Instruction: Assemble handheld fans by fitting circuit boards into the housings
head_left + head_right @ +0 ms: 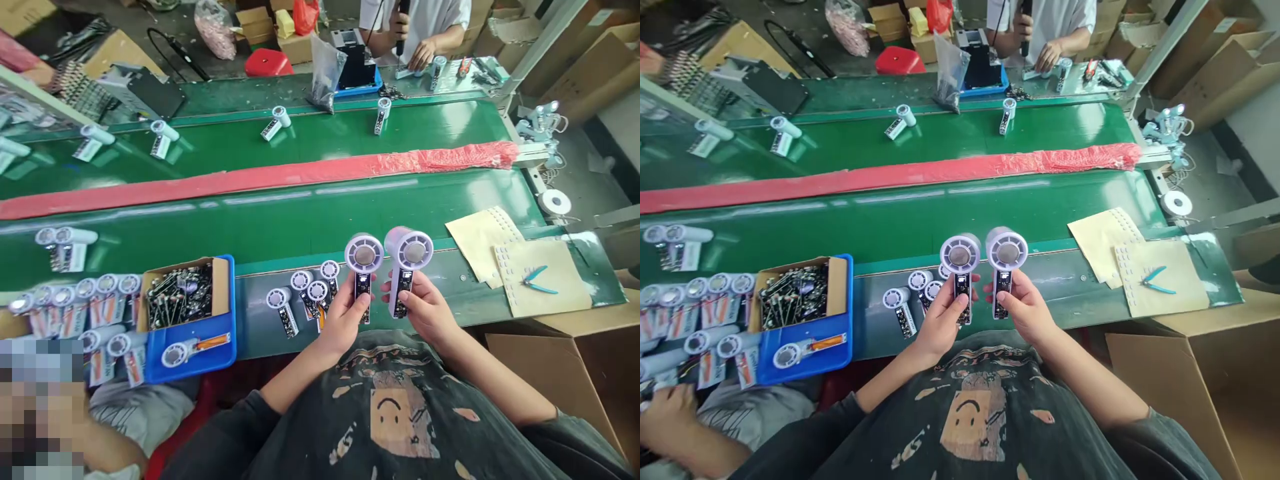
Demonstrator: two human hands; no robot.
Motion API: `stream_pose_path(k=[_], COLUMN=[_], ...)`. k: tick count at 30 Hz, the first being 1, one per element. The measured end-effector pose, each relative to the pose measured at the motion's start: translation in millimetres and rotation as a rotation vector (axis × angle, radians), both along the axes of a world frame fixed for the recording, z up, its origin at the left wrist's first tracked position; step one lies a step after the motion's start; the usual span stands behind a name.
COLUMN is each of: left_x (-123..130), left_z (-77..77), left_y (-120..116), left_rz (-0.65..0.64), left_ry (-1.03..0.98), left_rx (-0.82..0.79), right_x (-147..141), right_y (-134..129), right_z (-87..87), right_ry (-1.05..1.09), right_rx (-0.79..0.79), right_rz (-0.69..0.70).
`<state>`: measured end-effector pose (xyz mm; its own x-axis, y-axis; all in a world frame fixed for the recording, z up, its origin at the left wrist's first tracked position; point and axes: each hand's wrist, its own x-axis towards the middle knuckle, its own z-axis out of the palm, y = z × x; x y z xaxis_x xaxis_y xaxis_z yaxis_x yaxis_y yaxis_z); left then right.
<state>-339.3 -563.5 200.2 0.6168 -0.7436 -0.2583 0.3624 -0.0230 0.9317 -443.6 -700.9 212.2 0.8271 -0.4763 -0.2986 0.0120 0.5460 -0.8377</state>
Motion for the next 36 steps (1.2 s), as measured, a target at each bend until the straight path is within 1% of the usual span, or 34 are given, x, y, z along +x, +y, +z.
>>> stream_pose_path(k=[2, 5, 9, 15, 18, 20, 24, 29, 32, 36], left_x=[-10.3, -30.6, -66.8, -128.1, -151.5, -162.9, -176.4, -181.7, -181.5, -176.2], left_z=[-2.0, -4.5, -2.5, -4.7, -5.2, -3.8, -0.2, 1.6, 0.5, -4.0], left_y=[-3.5, -14.5, -36.9, -75.0, -91.5, -99.1, -106.0, -106.5, -101.8, -87.2], left_rz=[0.046, 0.130, 0.166, 0.236, 0.264, 0.279, 0.293, 0.297, 0.307, 0.298], left_ry=[0.028, 0.011, 0.009, 0.064, 0.108, 0.108, 0.076, 0.080, 0.085, 0.087], left_rx=[-0.026, -0.057, -0.071, -0.079, -0.120, -0.115, -0.074, -0.048, -0.044, -0.077], right_x=[-5.0, -16.4, -40.0, -85.8, -106.8, -118.0, -132.2, -136.1, -133.7, -124.8], right_y=[-7.9, -21.2, -42.3, -80.9, -98.4, -106.8, -114.4, -112.0, -107.4, -97.6], right_z=[2.0, 5.5, 8.9, 12.7, 15.0, 16.0, 15.1, 10.1, 8.8, 9.8], right_ry=[-0.004, -0.009, -0.055, -0.109, -0.111, -0.118, -0.121, -0.107, -0.084, -0.098], right_rx=[-0.013, -0.003, 0.034, 0.058, 0.069, 0.079, 0.106, 0.128, 0.134, 0.142], right_rz=[0.024, 0.102, 0.191, 0.198, 0.195, 0.195, 0.167, 0.164, 0.169, 0.213])
